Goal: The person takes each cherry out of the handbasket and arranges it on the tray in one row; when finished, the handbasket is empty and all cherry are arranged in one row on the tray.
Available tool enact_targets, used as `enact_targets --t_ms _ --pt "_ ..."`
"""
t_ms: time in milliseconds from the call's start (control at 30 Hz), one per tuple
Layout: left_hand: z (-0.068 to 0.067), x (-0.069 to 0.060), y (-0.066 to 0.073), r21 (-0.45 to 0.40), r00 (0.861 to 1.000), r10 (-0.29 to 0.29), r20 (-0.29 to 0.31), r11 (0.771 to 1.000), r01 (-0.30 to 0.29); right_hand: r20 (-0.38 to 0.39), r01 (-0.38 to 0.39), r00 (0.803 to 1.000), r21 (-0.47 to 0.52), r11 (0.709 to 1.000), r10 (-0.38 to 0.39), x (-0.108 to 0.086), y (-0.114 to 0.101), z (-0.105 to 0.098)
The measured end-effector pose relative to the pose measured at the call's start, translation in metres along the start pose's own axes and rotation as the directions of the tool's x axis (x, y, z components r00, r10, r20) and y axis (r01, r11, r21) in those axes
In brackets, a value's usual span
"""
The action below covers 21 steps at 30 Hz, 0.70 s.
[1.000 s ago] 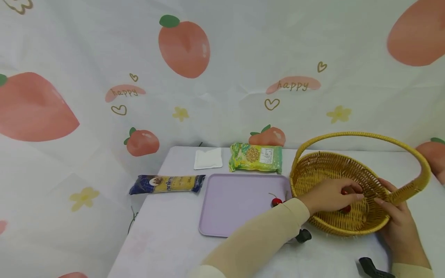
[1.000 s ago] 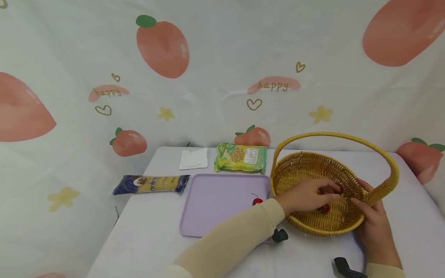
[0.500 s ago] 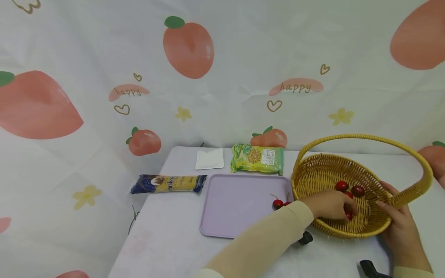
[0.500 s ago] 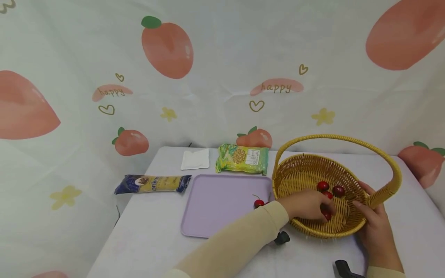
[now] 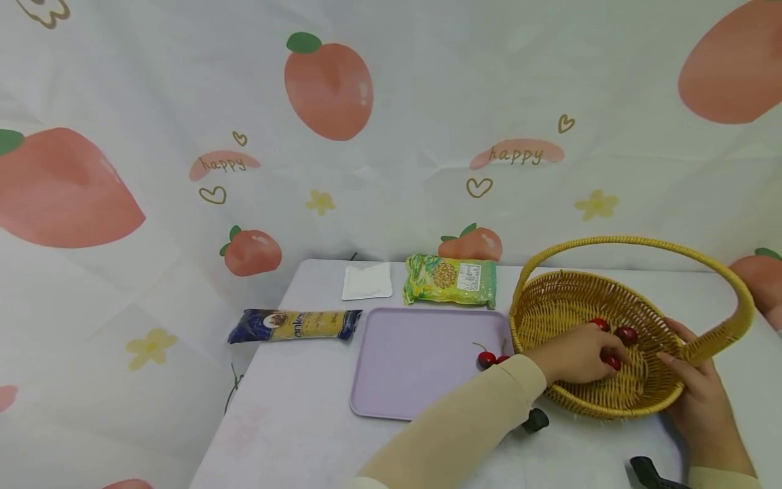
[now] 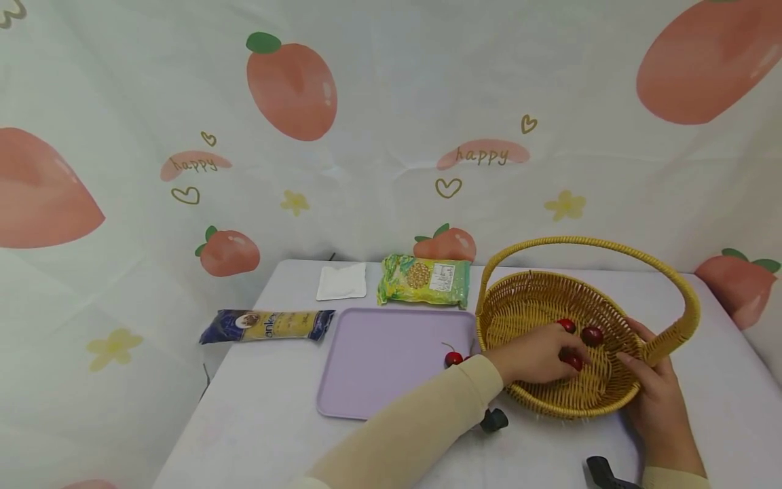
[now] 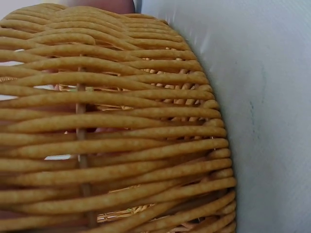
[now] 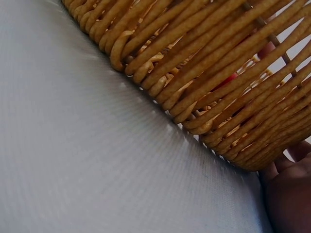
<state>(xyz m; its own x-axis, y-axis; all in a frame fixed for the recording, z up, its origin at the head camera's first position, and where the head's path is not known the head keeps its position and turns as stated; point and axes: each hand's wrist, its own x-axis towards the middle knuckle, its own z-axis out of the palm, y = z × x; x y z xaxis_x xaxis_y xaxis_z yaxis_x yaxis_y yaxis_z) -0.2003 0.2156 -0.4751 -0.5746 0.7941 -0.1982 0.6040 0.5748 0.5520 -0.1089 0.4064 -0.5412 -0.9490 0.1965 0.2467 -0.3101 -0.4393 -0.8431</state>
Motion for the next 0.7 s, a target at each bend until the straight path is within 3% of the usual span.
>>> enact_targets --t_ms 133,233,467,600,700 --pt "-0.001 -0.001 0.002 -0.028 0.998 -0.005 -0.055 1.000 0.004 0.001 0.004 1.000 -0.020 1.000 -0.004 -0.001 0.000 0.001" --pt "-0.002 -0.004 0.002 -0.025 0.992 0.034 -0.121 0.999 -0.038 0.003 0.009 1.000 -0.030 1.000 -0.009 -0.001 0.000 0.001" --pt "-0.009 -0.015 -0.001 0.007 0.956 0.118 -0.268 0.993 -0.120 0.025 0.023 0.999 -0.006 1.000 -0.023 0.000 0.001 0.000" --pt "-0.013 -0.025 -0.003 -0.067 0.937 0.142 -0.318 0.983 -0.172 0.036 0.024 0.999 0.024 0.999 -0.024 0.000 0.003 -0.002" --pt "-0.016 -0.035 -0.003 -0.186 0.927 0.137 -0.348 0.960 -0.211 0.025 0.023 0.999 0.024 0.999 -0.024 0.000 0.002 -0.002"
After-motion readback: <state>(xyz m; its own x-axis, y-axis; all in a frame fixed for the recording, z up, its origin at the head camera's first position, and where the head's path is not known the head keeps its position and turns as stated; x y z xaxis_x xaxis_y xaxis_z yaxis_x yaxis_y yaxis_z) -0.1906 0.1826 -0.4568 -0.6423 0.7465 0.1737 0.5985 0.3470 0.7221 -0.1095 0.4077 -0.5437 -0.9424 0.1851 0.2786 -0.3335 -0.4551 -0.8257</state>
